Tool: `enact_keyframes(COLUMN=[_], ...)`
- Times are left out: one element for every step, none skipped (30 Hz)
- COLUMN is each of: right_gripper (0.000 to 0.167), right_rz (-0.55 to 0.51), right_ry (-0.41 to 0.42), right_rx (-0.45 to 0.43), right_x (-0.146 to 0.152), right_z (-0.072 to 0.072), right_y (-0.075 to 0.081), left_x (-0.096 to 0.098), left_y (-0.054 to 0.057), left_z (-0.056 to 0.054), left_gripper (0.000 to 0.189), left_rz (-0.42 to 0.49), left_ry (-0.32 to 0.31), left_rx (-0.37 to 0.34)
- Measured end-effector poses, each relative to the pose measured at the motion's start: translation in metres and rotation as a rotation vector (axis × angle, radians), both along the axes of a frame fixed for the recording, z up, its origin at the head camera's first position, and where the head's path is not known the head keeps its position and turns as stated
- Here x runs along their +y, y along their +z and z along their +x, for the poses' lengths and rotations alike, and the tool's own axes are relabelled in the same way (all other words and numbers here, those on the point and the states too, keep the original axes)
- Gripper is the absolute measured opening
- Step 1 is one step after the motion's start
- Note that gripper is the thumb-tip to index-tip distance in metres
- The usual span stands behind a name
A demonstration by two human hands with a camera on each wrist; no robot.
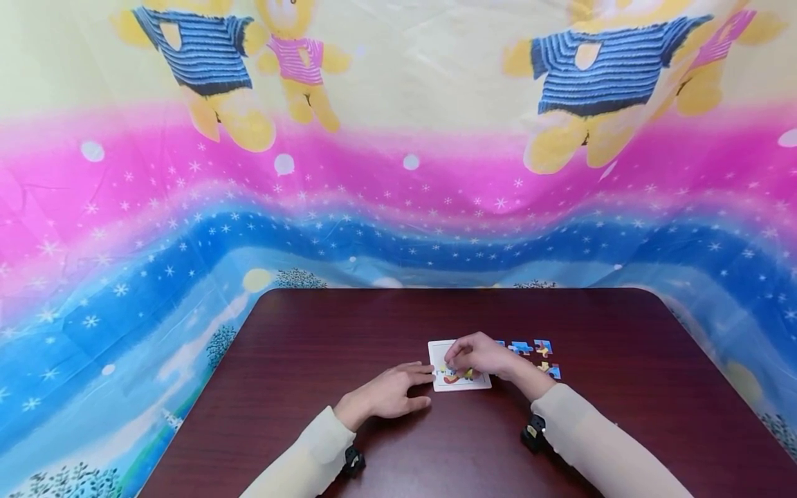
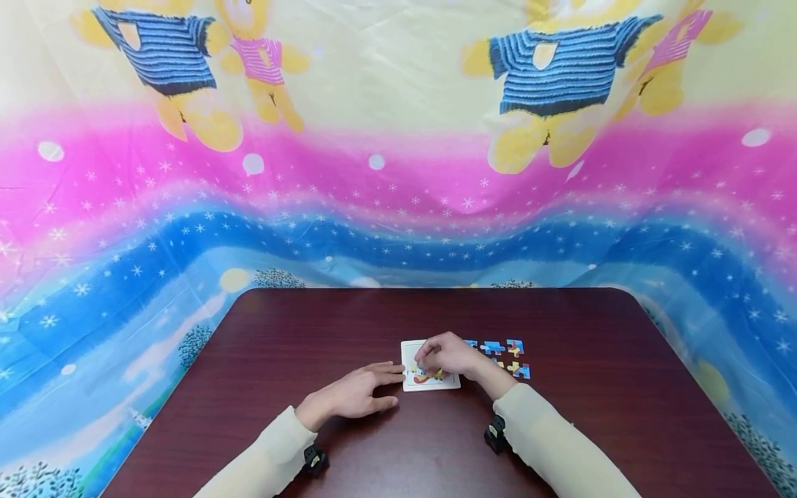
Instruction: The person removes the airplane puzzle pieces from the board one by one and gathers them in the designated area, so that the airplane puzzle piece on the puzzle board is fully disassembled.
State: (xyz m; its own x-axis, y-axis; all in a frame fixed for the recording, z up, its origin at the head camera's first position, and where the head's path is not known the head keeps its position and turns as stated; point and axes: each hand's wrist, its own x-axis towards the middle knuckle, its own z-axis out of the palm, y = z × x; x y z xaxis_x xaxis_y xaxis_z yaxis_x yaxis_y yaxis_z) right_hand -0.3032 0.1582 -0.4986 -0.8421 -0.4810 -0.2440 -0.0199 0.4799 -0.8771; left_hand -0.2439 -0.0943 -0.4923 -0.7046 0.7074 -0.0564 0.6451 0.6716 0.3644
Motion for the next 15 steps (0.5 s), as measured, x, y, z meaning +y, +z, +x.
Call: enact_keyframes(right_gripper=[0.017, 0.016, 0.016, 0.016, 0.015, 0.015, 0.015, 0.015, 0.014, 0.014, 0.014, 0.014, 0.014, 0.014, 0.013], right_rz=[0.0, 0.001, 0.003, 0.004, 0.005, 0.008, 0.011, 0.015, 0.019, 0.022, 0.026, 0.03, 0.032, 0.033, 0.034], right_ry=[-0.002, -0.004, -0.005, -0.006, -0.007, -0.007, -0.006, -0.005, -0.002, 0.001, 0.003, 0.005, 0.007, 0.01, 0.012], right_rx=[-0.003, -0.004, -0.006, -0.008, -0.008, -0.01, -0.01, -0.009, -0.009, -0.01, -0.01, -0.01, -0.01, -0.01, -0.011], right_x=[-0.0005, -0.0009, -0.0013, -0.0016, -0.0019, -0.0022, -0.0025, -0.0029, -0.0033, -0.0035, -0.0038, -0.004, -0.0042, -0.0044, -0.0045], right_z=[-0.0002, -0.0004, -0.0005, -0.0006, -0.0007, -0.0006, -0.0006, -0.0006, -0.0006, -0.0005, -0.0003, -0.0001, 0.0, 0.0002, 0.0003], right_y=[-0.0003, -0.0006, -0.0007, -0.0009, -0.0011, -0.001, -0.001, -0.001, -0.0009, -0.0007, -0.0005, -0.0002, 0.0, 0.0003, 0.0006], left_x=[0.0, -0.0001, -0.0001, -0.0002, -0.0003, -0.0004, -0.0005, -0.0006, -0.0007, -0.0007, -0.0006, -0.0005, -0.0003, -0.0002, -0.0001], left_y=[0.0002, 0.0005, 0.0007, 0.0008, 0.0009, 0.0008, 0.0006, 0.0004, 0.0002, -0.0001, -0.0005, -0.0005, -0.0005, -0.0005, -0.0005], left_z=[0.0003, 0.0006, 0.0008, 0.0012, 0.0014, 0.0015, 0.0016, 0.0015, 0.0015, 0.0015, 0.0012, 0.0012, 0.0011, 0.001, 0.001], left_gripper=[0.049, 0.049, 0.049, 0.049, 0.049, 0.049, 0.049, 0.049, 0.048, 0.048, 0.048, 0.048, 0.048, 0.048, 0.048], left_rz=[-0.001, 0.0, 0.0, -0.002, 0.0, 0.002, 0.001, 0.001, 0.003, 0.003, 0.003, 0.002, 0.0, -0.001, -0.002], left_ry=[0.001, 0.002, 0.001, 0.001, 0.0, -0.001, -0.002, -0.004, -0.005, -0.006, -0.009, -0.011, -0.012, -0.013, -0.012], left_rx=[-0.003, -0.004, -0.004, -0.003, -0.003, -0.002, 0.0, 0.006, 0.008, 0.008, 0.014, 0.016, 0.02, 0.021, 0.022])
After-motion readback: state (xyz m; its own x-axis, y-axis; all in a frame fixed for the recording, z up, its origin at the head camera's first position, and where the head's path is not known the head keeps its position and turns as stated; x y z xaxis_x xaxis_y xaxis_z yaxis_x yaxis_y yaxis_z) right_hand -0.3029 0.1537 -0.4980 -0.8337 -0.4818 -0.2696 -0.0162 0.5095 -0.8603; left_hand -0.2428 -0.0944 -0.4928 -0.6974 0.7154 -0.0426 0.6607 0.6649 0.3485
